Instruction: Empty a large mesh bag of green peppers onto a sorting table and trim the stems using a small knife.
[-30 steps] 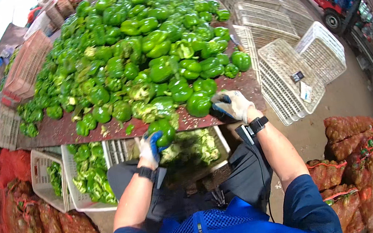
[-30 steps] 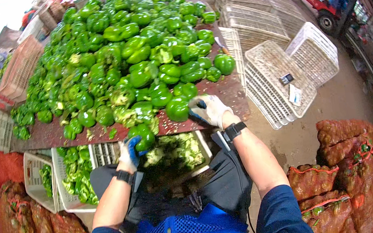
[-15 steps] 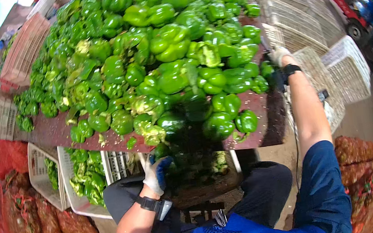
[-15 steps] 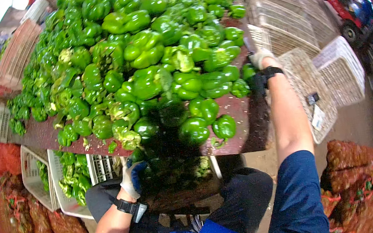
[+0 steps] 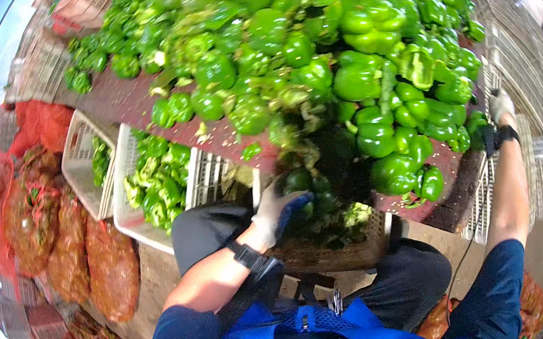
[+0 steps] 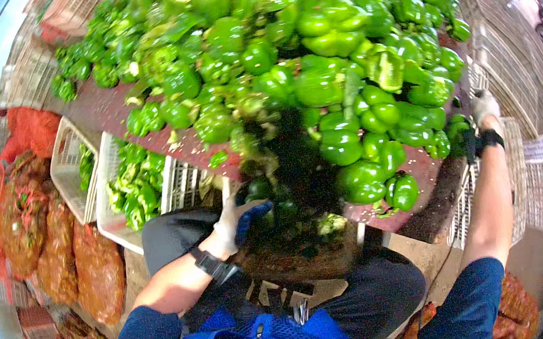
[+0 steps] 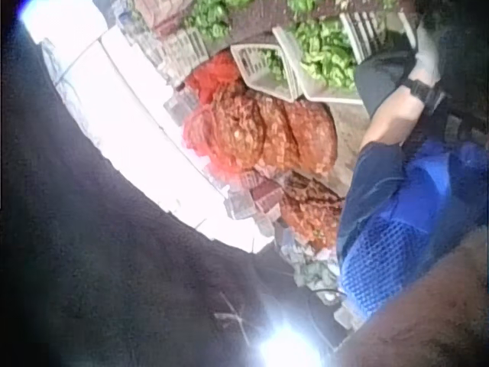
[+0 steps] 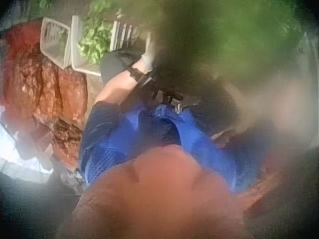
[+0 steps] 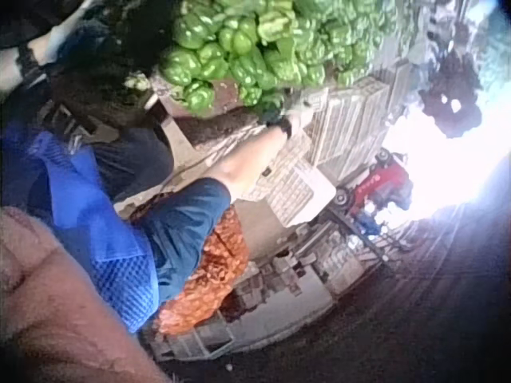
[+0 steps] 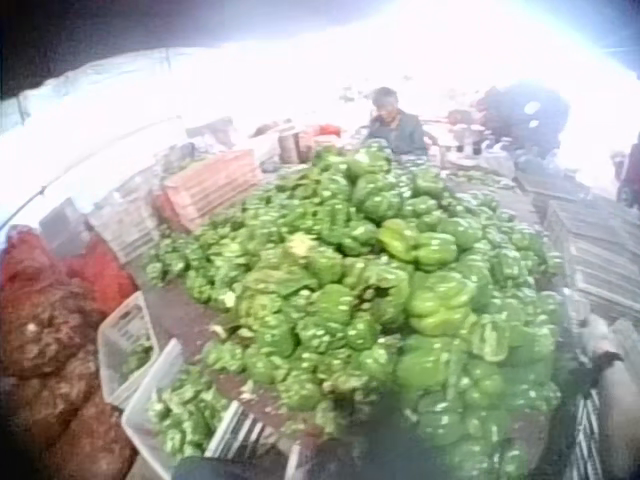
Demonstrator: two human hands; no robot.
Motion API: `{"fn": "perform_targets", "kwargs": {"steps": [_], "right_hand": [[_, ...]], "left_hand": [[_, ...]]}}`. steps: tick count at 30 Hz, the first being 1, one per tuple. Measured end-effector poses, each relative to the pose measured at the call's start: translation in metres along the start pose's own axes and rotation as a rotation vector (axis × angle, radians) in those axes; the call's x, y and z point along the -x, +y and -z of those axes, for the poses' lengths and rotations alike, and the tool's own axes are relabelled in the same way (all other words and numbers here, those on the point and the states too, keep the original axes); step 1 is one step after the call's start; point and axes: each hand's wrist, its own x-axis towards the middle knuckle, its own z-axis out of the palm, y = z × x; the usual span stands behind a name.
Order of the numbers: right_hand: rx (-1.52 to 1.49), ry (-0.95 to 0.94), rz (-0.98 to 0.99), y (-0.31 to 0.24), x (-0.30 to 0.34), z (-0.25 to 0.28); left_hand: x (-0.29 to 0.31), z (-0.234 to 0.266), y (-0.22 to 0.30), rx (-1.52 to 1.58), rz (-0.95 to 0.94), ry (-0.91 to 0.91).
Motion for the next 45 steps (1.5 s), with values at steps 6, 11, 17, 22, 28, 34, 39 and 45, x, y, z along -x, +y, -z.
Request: {"fn": "perform_targets", "kwargs": {"steps": [6, 11, 17, 22, 28, 34, 39, 45], "right_hand": [[-0.684, 0.102, 0.132, -0.042, 0.120, 0.065], [-0.756, 0.097, 0.413, -0.150, 0.313, 0.076], [-0.851, -0.318, 0.595, -0.240, 0.444, 0.049], [-0.841, -0.432, 0.527, -0.273, 0.474, 0.005], [-0.774, -0.518, 0.536, -0.273, 0.464, -0.044], [-0.626, -0.459, 0.597, -0.279, 0.458, -0.062], [-0.632, -0.522, 0.612, -0.281, 0.450, -0.089], [-0.504, -0.516, 0.616, -0.278, 0.442, -0.106]], "left_hand": [[-0.008, 0.020, -0.007, 0.099, -0.212, -0.134], [-0.009, 0.030, -0.016, 0.135, -0.304, -0.107], [-0.015, 0.038, 0.000, 0.116, -0.308, -0.144], [-0.013, 0.049, 0.001, 0.121, -0.296, -0.183], [-0.007, 0.046, 0.005, 0.168, -0.302, -0.226], [-0.005, 0.038, 0.006, 0.304, -0.264, -0.226], [0.009, 0.037, 0.010, 0.414, -0.083, -0.311], [0.004, 0.033, 0.009, 0.307, -0.131, -0.276]]}}
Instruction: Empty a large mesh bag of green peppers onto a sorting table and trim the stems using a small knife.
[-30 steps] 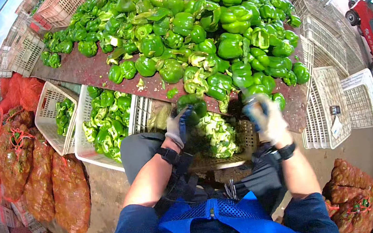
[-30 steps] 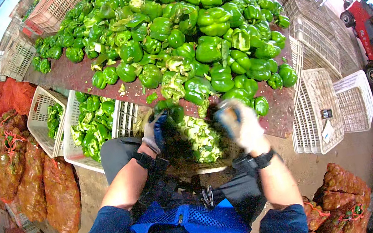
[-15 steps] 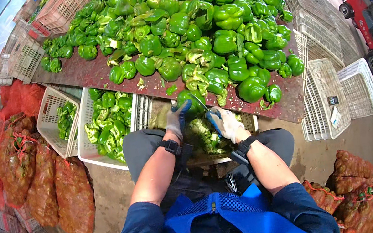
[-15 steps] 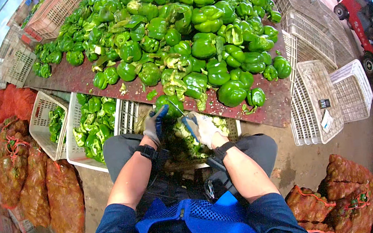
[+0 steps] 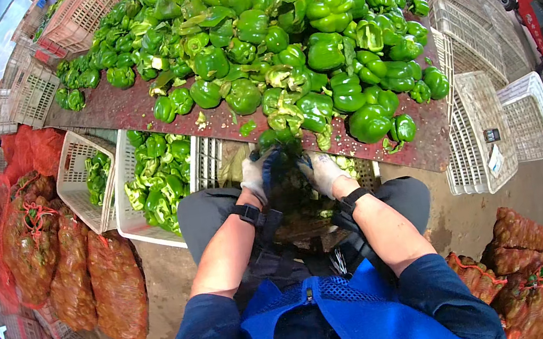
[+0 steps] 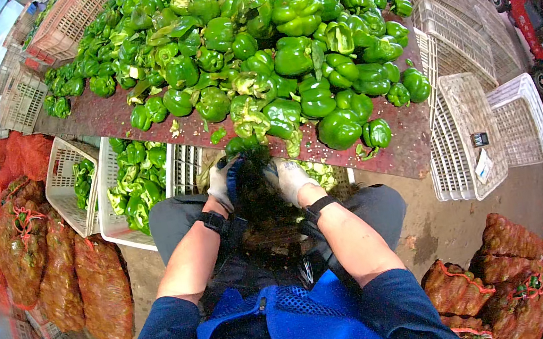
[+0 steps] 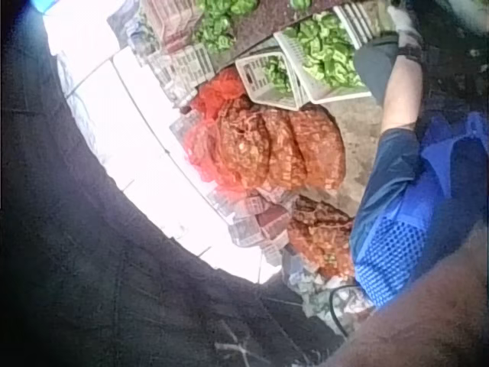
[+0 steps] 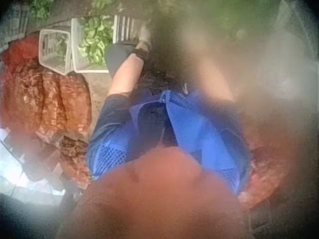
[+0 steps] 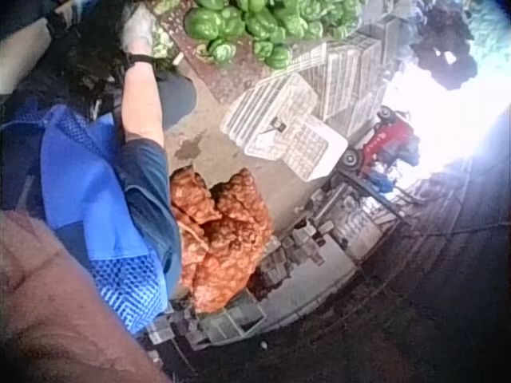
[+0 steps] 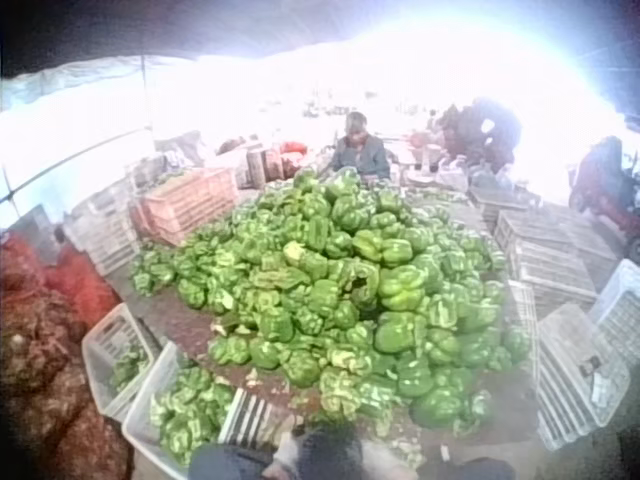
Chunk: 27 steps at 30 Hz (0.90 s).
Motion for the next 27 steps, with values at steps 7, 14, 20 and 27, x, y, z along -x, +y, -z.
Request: {"fn": "perform_targets", "kwargs": {"steps": [7, 14, 20, 27], "right_hand": [[-0.042, -0.065, 0.032, -0.024, 0.011, 0.022], [-0.131, -0.227, -0.131, -0.042, 0.029, 0.049], [-0.026, 0.071, 0.053, -0.034, 0.035, 0.032], [-0.204, 0.187, 0.030, -0.047, 0.026, 0.044]], "left_hand": [[-0.007, 0.015, -0.002, -0.198, -0.145, -0.006], [0.005, 0.007, 0.001, -0.029, 0.074, -0.042], [0.004, 0.002, 0.000, -0.054, -0.048, -0.082], [-0.017, 0.057, 0.004, -1.039, -0.508, -0.220]]}}
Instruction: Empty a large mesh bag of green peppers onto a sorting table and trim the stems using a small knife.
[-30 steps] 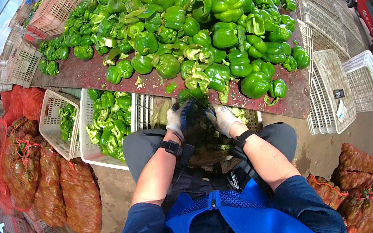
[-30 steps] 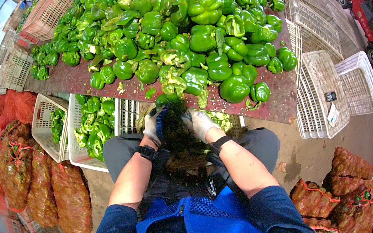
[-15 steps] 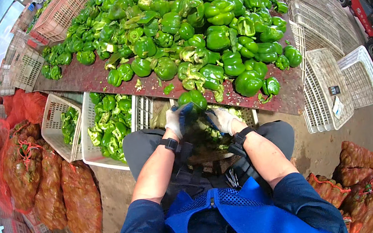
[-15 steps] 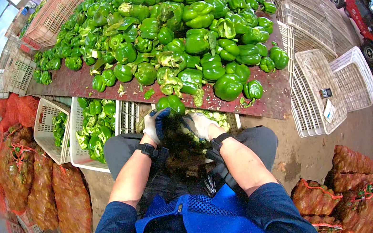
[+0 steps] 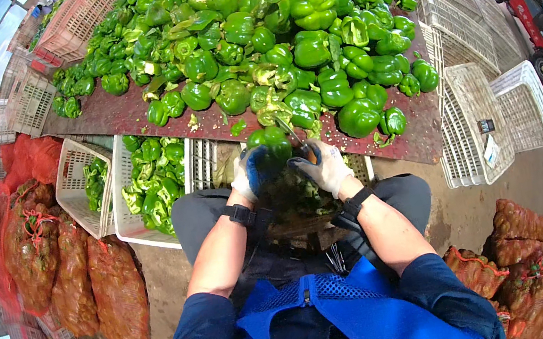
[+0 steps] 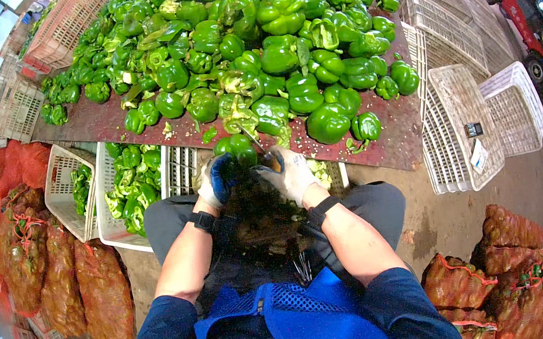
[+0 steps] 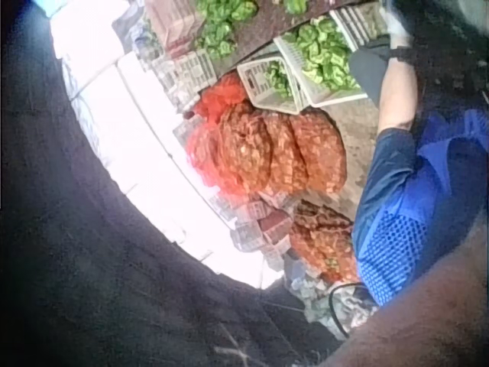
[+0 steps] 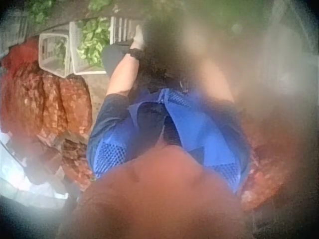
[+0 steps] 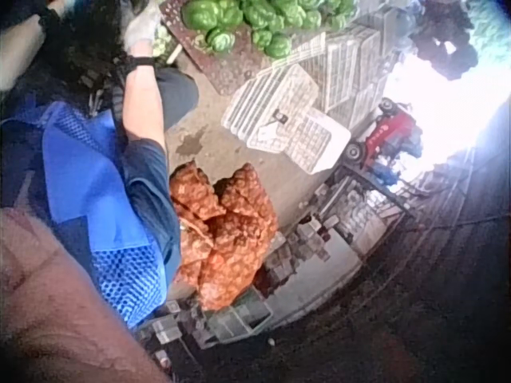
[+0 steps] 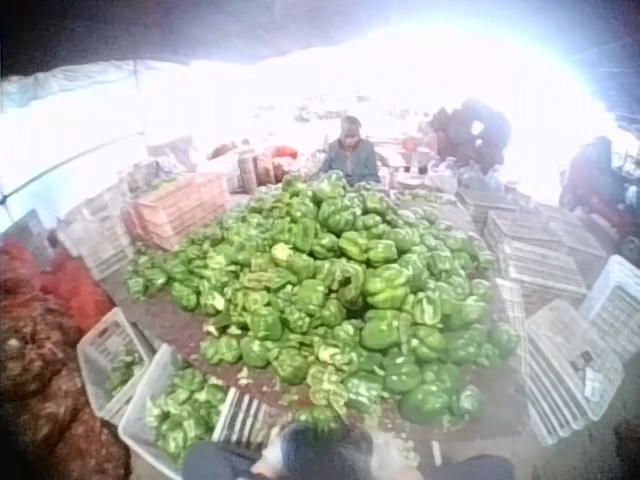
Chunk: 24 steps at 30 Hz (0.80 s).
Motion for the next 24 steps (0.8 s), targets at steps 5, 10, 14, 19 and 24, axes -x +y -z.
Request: {"fn": "perform_targets", "kwargs": {"steps": [5, 10, 14, 19, 24], "right_hand": [[-0.206, 0.166, 0.037, 0.017, -0.007, -0.008], [-0.285, 0.051, -0.162, 0.019, -0.016, 0.000], [-0.409, -0.003, -0.259, 0.003, -0.013, 0.010], [-0.607, -0.066, -0.251, 0.016, -0.011, 0.008], [-0.741, -0.112, -0.171, 0.006, -0.004, 0.017]], "left_hand": [[-0.004, -0.040, 0.060, 0.880, 0.381, -0.049], [-0.004, -0.050, 0.063, 0.793, 0.478, 0.049], [-0.004, -0.049, 0.064, 0.750, 0.415, -0.005], [0.003, -0.053, 0.087, 0.860, 0.365, -0.101], [0.007, -0.051, 0.094, 0.768, 0.256, -0.187]]}}
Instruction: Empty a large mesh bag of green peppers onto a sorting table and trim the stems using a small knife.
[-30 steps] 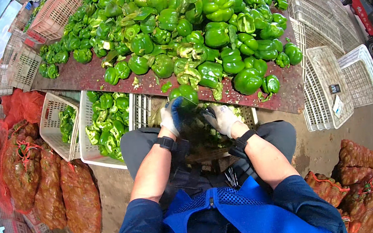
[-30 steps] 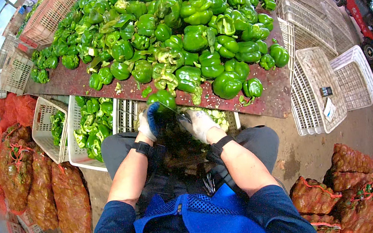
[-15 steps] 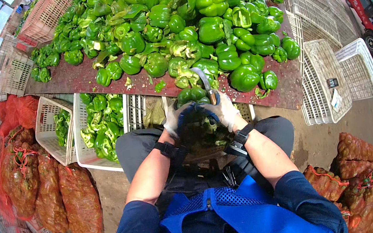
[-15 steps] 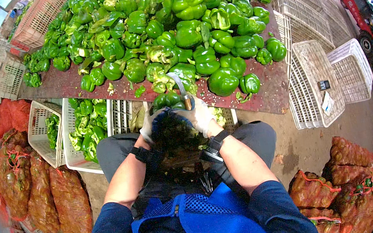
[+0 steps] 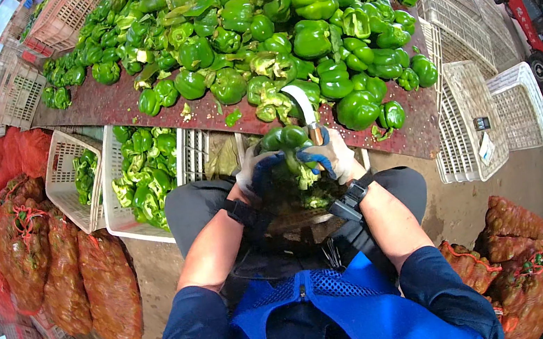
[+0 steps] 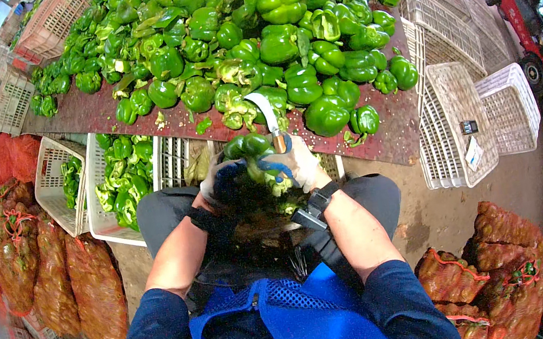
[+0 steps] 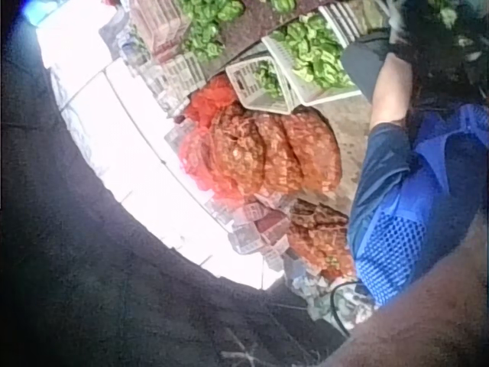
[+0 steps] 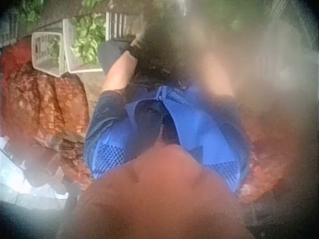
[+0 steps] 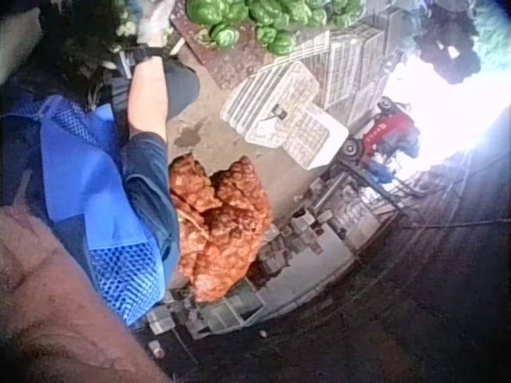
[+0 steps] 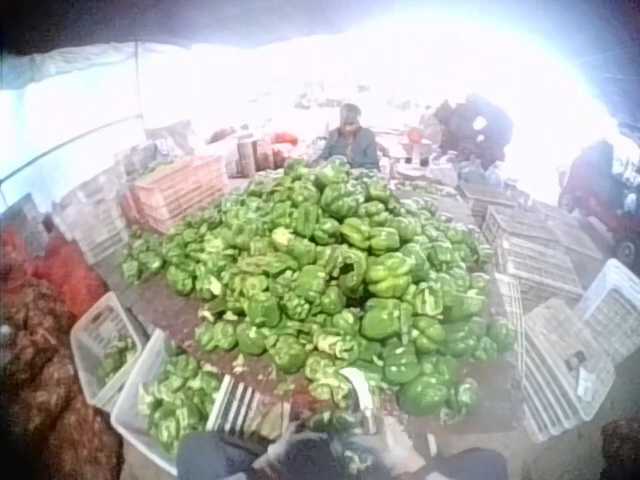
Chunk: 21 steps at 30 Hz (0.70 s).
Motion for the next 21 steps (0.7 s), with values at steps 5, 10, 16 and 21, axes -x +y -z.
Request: {"fn": "perform_targets", "kwargs": {"steps": [5, 10, 16, 21], "right_hand": [[-0.118, -0.029, -0.079, -0.014, 0.010, 0.011], [-0.482, 0.029, -0.030, 0.015, 0.014, 0.020], [-0.780, -0.123, -0.100, 0.039, 0.001, 0.043], [-0.820, -0.088, -0.144, 0.050, -0.004, 0.054]], "left_hand": [[0.005, 0.012, 0.002, -0.039, -0.016, -0.004], [0.018, -0.005, 0.016, 0.094, 0.073, -0.035], [0.021, 0.001, 0.017, 0.057, 0.089, -0.040], [0.022, 0.007, 0.016, 0.070, 0.086, -0.028]]}}
